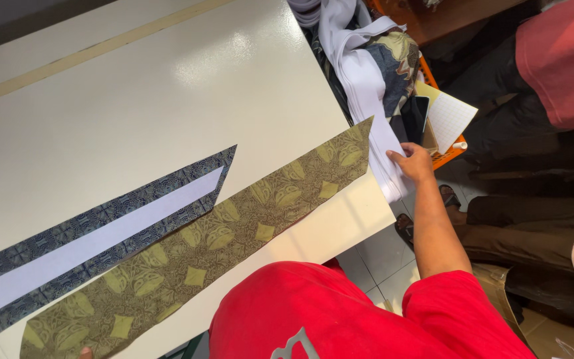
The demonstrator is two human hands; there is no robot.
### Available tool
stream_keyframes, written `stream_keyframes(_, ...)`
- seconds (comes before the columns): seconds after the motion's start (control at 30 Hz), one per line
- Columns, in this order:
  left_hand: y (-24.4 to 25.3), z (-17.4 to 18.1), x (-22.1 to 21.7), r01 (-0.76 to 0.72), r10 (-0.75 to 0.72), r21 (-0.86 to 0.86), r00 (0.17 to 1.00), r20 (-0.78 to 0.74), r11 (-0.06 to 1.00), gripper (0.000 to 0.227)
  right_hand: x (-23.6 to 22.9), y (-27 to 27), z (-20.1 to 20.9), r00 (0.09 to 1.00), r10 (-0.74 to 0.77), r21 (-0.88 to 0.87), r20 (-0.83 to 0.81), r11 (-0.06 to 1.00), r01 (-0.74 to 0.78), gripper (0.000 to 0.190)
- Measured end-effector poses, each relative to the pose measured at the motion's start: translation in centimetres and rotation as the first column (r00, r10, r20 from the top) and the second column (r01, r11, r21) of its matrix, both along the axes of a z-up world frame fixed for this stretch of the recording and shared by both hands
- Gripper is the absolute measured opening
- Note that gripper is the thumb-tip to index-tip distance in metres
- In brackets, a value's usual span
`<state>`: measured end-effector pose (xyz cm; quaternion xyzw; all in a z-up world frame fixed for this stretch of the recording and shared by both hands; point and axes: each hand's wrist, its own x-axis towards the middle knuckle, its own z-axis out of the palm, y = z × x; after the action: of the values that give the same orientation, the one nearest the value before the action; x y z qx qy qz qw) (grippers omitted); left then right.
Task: The person lays patterned fabric strips on a heat press table, places white paper over each strip, and uses a cardboard template to align the paper. The person repeats this process for multiple fabric strips.
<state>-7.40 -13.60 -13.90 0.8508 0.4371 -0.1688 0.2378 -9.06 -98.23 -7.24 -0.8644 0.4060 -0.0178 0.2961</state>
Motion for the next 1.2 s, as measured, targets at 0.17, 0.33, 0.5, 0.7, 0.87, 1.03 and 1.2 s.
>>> stream_keyframes(0.17,2.3,0.2,1.0,-0.098,0.093,-0.031,0.984,-0.153,0.995,0.08,0.5,-0.4,0.3,0.998,-0.047,-0.001,-0.046,0.999,0.047,0.04)
stream_keyframes(0.33,4.4,0.7,0.5,-0.189,0.187,-0.006,0.974,-0.128,0.982,0.071,0.8,-0.8,-0.4,0.994,-0.081,0.143,0.069,0.987,0.071,0.035)
stream_keyframes(0.5,4.1,2.0,-4.8,-0.363,0.293,0.084,0.849,0.439,0.928,0.064,0.9,-3.4,1.6,0.998,0.014,0.167,0.057,0.986,-0.024,0.03)
stream_keyframes(0.7,-1.6,3.9,-6.0,-0.064,-0.254,0.461,0.764,0.593,0.885,0.046,1.4,-6.8,6.5,0.925,-0.17,0.465,0.339,0.886,-0.007,0.02)
stream_keyframes(0.87,-13.3,9.1,0.8,0.284,-0.321,0.176,0.628,0.709,0.943,0.043,1.3,-8.1,11.6,0.586,-0.388,0.677,0.712,0.601,-0.425,0.018)
stream_keyframes(1.03,-27.1,17.9,6.8,0.767,-0.337,-0.011,0.295,0.894,0.642,0.065,3.2,2.0,14.4,0.483,-0.503,0.647,0.717,0.223,-0.729,0.019)
stream_keyframes(1.2,-35.1,26.1,7.8,0.95,-0.258,0.083,-0.002,0.966,0.301,0.115,4.9,20.6,15.6,0.623,-0.342,0.685,0.704,0.095,-0.722,0.06)
